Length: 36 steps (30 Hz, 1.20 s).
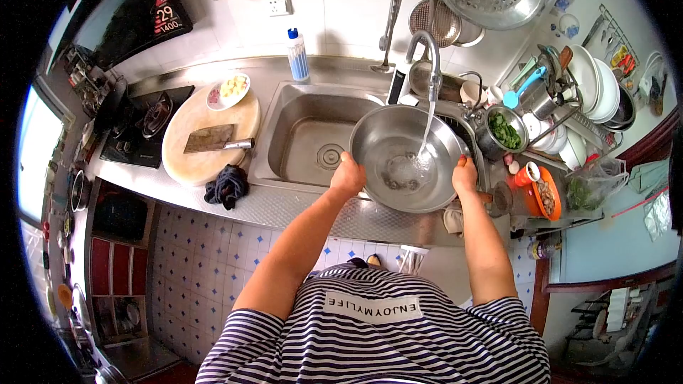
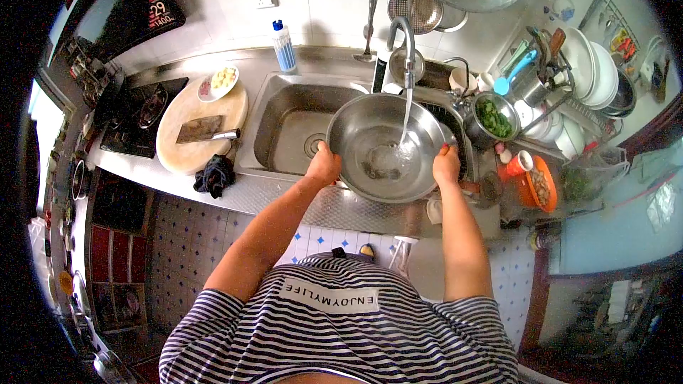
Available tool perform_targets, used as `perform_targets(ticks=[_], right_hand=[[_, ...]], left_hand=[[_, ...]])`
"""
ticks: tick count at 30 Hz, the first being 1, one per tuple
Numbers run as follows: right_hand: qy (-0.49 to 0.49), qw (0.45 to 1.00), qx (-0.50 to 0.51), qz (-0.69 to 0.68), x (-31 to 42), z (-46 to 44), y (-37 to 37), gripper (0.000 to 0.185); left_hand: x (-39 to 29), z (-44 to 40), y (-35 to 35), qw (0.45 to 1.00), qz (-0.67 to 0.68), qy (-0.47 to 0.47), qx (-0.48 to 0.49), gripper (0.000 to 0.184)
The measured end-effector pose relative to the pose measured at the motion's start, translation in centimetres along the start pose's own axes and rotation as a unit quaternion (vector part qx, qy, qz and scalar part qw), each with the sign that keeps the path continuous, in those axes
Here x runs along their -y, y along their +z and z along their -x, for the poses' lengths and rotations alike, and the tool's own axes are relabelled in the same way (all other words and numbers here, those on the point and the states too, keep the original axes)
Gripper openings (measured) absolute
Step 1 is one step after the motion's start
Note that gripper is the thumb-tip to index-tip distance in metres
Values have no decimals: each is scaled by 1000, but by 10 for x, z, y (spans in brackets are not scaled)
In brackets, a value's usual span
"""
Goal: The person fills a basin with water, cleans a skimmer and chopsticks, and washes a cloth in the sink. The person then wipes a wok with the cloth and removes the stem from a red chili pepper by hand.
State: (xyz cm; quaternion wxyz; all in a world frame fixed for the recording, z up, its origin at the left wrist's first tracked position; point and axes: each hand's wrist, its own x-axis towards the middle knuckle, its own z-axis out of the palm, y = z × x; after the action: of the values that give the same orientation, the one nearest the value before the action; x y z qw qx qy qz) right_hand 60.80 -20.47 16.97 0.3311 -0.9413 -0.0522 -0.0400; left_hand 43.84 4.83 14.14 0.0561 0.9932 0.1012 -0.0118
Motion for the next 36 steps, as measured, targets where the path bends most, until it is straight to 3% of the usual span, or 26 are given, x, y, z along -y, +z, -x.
perform_targets(ticks=[2, 9, 12, 13, 15, 21, 22, 24, 25, 27, 30, 31, 32, 36], right_hand=[[8, 1000, 2, -10, 0, 0, 0, 33], [8, 1000, -7, -4, 1, 1, 0, 36], [-1, 1000, -27, -9, -2, -1, 3, 38], [-10, 999, -33, -8, -3, -1, 4, 38], [-9, 999, -32, -7, -2, -1, 4, 38], [2, 1000, -6, -3, 2, 2, -2, 34], [-8, 1000, -8, -5, 2, 1, -1, 34], [-9, 1000, -13, -8, 1, 1, 0, 34], [-10, 1000, -18, -11, 0, 0, 1, 34], [-8, 1000, -15, -7, 2, 1, -1, 34], [-16, 1000, -22, -10, -2, 0, 3, 35], [-25, 999, -33, -15, -4, 0, 5, 36], [-26, 999, -31, -16, -2, 1, 3, 36], [22, 998, 39, -45, -13, -8, 4, 43]], left_hand=[[-11, 10, -35, 941, -298, 131, 92, 21], [-13, 11, -45, 940, -291, 142, 103, 20], [-8, 2, -27, 941, -268, 139, 153, 21], [3, -8, 12, 993, -55, 6, 102, 24], [5, -10, 18, 978, 161, -128, 44, 29], [6, -10, 13, 974, 184, -110, 76, 35], [8, -10, 11, 993, 49, -21, 110, 36], [10, -12, 18, 984, -89, 68, 140, 37], [9, -11, 22, 995, 39, -14, 86, 34], [11, -15, 37, 981, 166, -96, 29, 31], [7, -13, 21, 991, 78, -88, 61, 27], [-8, 2, -28, 986, -122, 27, 114, 24], [-17, 11, -56, 924, -316, 141, 161, 23], [4, -2, -5, 918, -334, 188, 98, 25]])
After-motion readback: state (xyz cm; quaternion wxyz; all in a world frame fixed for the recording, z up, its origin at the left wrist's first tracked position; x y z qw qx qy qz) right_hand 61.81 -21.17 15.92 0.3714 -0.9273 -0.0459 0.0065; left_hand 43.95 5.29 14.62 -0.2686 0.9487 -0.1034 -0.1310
